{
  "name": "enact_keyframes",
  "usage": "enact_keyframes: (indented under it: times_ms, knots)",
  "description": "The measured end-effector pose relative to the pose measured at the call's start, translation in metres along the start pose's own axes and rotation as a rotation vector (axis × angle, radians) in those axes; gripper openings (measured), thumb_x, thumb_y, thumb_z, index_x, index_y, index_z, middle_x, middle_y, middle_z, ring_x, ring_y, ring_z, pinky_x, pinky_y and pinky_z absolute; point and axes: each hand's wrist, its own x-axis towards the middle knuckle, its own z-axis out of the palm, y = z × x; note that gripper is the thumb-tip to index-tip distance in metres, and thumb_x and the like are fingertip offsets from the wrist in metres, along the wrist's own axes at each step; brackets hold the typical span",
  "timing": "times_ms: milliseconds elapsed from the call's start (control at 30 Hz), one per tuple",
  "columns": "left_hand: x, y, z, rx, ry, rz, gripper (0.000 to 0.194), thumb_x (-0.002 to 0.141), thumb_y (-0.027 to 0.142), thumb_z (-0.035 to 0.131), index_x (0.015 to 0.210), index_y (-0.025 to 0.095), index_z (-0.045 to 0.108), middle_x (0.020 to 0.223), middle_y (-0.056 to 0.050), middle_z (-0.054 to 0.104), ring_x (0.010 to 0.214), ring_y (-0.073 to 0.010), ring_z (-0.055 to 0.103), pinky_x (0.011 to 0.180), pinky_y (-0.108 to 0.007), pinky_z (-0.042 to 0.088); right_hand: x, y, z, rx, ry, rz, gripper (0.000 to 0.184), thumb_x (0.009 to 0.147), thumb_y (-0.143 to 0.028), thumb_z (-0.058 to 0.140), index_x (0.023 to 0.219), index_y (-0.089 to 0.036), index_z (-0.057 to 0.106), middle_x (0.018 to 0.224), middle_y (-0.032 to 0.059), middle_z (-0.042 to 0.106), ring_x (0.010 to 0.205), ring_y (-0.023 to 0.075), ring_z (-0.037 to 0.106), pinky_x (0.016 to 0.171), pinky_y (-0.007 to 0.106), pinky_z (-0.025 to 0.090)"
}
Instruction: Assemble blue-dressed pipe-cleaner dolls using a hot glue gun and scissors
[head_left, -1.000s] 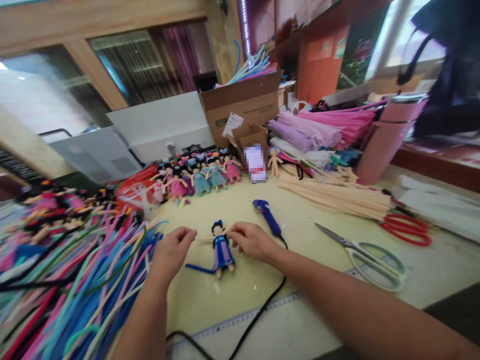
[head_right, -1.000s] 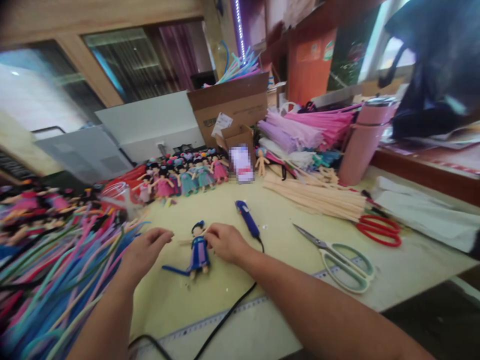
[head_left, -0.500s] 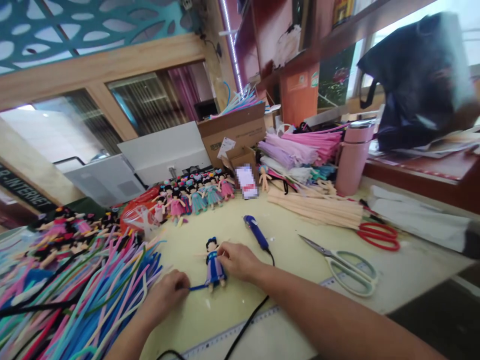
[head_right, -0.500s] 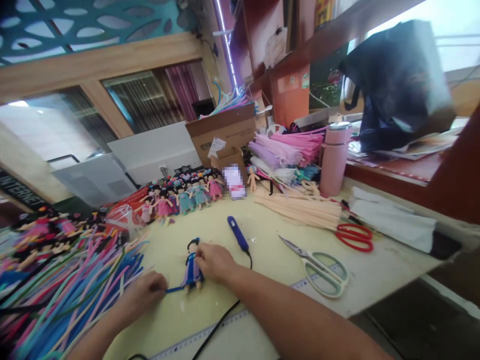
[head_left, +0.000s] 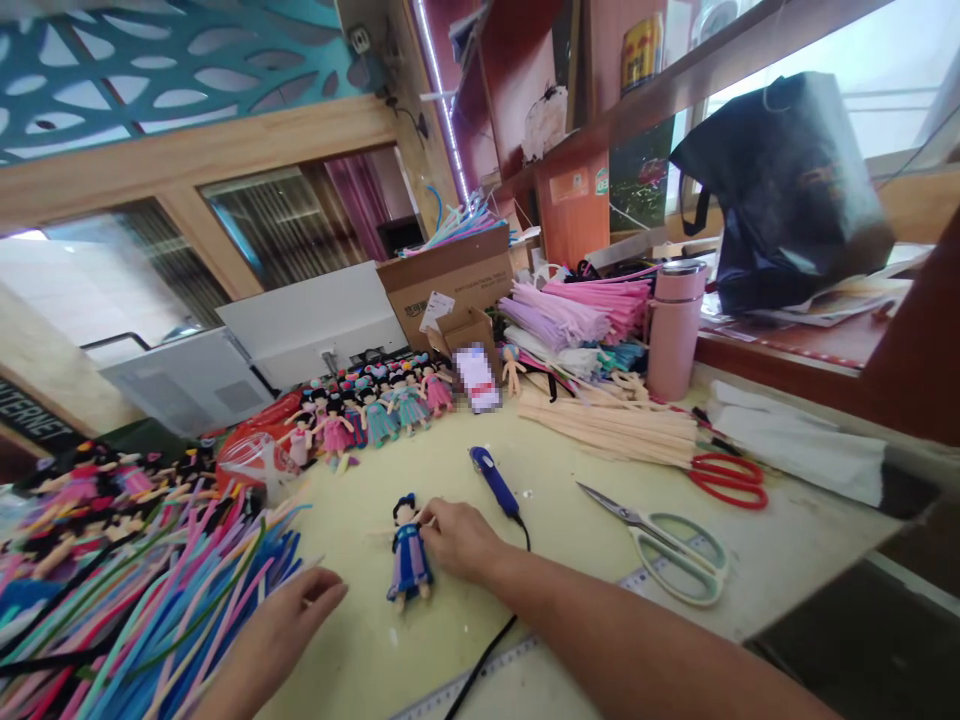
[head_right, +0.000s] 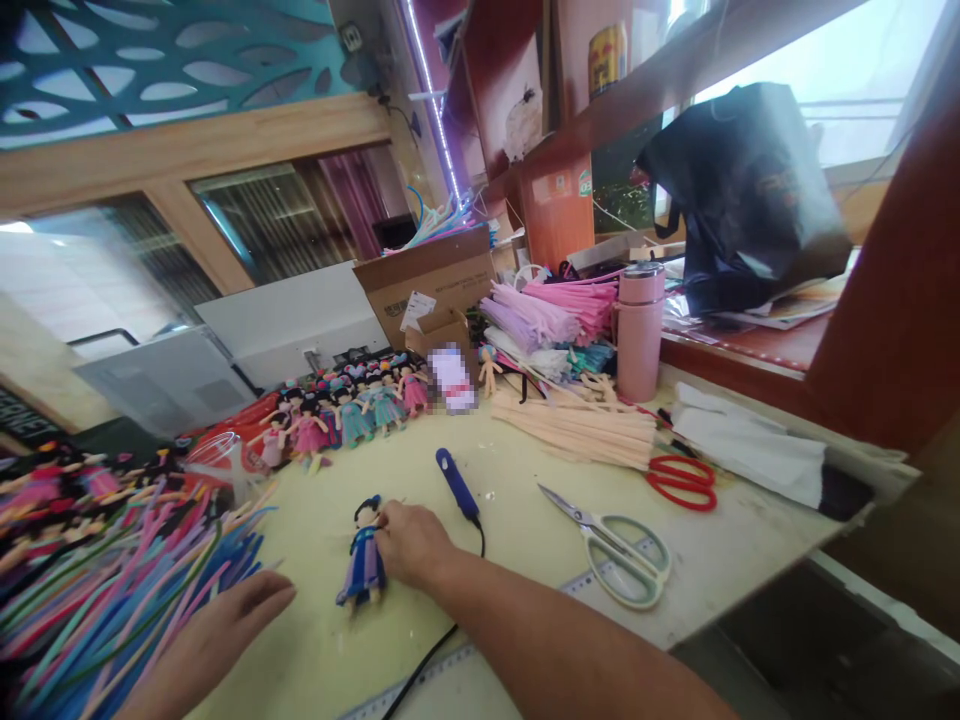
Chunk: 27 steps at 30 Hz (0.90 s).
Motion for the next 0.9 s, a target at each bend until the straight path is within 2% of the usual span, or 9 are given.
enact_keyframes:
  times_ms: [100,200,333,433,567,667,767,900]
  knots:
    - [0.016,0.032,0.011,0.02,-0.055,0.01,0.036,0.074,0.05,0.043,0.068,0.023,0.066,0.068,-0.005,0.07,0.069,-0.0248,0.063,0.062,-0.029,0.041,0.0,0.001,-0.001,0.037,0.013,0.037,0.029,0.08,-0.021,0.047,0.105,-0.018,0.062,0.096,0.0104,0.07,0.092,0.0227,0.063,0.076,0.03,0.041]
    - [0.032,0.046,0.022,0.028,-0.03,-0.007,0.038,0.076,0.049,0.042,0.065,0.022,0.066,0.061,-0.006,0.068,0.065,-0.0253,0.062,0.061,-0.03,0.039,0.002,0.002,-0.001,0.093,0.017,0.06,0.029,0.078,-0.021,0.049,0.104,-0.018,0.063,0.093,0.0089,0.071,0.089,0.0215,0.064,0.074,0.029,0.042]
    - [0.049,0.043,0.035,-0.09,-0.042,-0.029,0.038,0.069,0.053,0.051,0.054,0.021,0.064,0.054,-0.004,0.065,0.06,-0.0239,0.06,0.057,-0.029,0.037,0.008,0.007,0.007,0.179,0.017,0.091,0.025,0.076,-0.024,0.053,0.098,-0.019,0.064,0.09,0.0063,0.071,0.083,0.0184,0.064,0.071,0.026,0.044]
    - [0.057,0.041,0.043,-0.332,-0.102,-0.05,0.034,0.062,0.055,0.061,0.061,0.022,0.068,0.054,-0.001,0.065,0.057,-0.021,0.057,0.052,-0.026,0.036,0.013,0.012,0.014,0.24,0.009,0.105,0.021,0.077,-0.026,0.054,0.094,-0.019,0.065,0.088,0.0037,0.071,0.079,0.0156,0.064,0.067,0.023,0.045]
    - [0.062,0.039,0.051,-0.605,-0.156,-0.197,0.042,0.052,0.057,0.07,0.069,0.019,0.067,0.039,0.006,0.048,0.038,-0.0127,0.041,0.04,-0.023,0.027,0.014,0.011,0.017,0.385,0.034,0.083,0.018,0.075,-0.022,0.058,0.091,-0.019,0.066,0.085,0.0014,0.07,0.08,0.0149,0.063,0.069,0.023,0.047]
    - [0.061,0.039,0.053,-0.819,-0.149,-0.226,0.047,0.051,0.055,0.074,0.077,0.016,0.065,0.041,0.008,0.044,0.037,-0.0092,0.037,0.039,-0.02,0.023,0.01,0.004,0.012,0.495,0.036,0.061,0.023,0.075,-0.017,0.057,0.095,-0.02,0.066,0.082,0.0006,0.068,0.073,0.0134,0.061,0.066,0.023,0.047]
    - [0.055,0.042,0.051,-1.0,-0.161,-0.193,0.046,0.053,0.051,0.077,0.079,0.016,0.064,0.045,0.007,0.047,0.04,-0.0089,0.04,0.039,-0.019,0.026,0.007,-0.001,0.009,0.588,0.028,0.058,0.026,0.075,-0.014,0.054,0.098,-0.019,0.065,0.083,0.0003,0.066,0.067,0.011,0.058,0.063,0.022,0.046]
    - [0.046,0.048,0.046,-1.083,-0.184,-0.18,0.044,0.052,0.048,0.079,0.079,0.016,0.066,0.057,0.0,0.06,0.05,-0.0142,0.052,0.047,-0.024,0.039,0.006,-0.002,0.011,0.685,0.059,0.037,0.023,0.074,-0.012,0.052,0.094,-0.016,0.064,0.08,0.0002,0.064,0.068,0.0104,0.056,0.065,0.022,0.045]
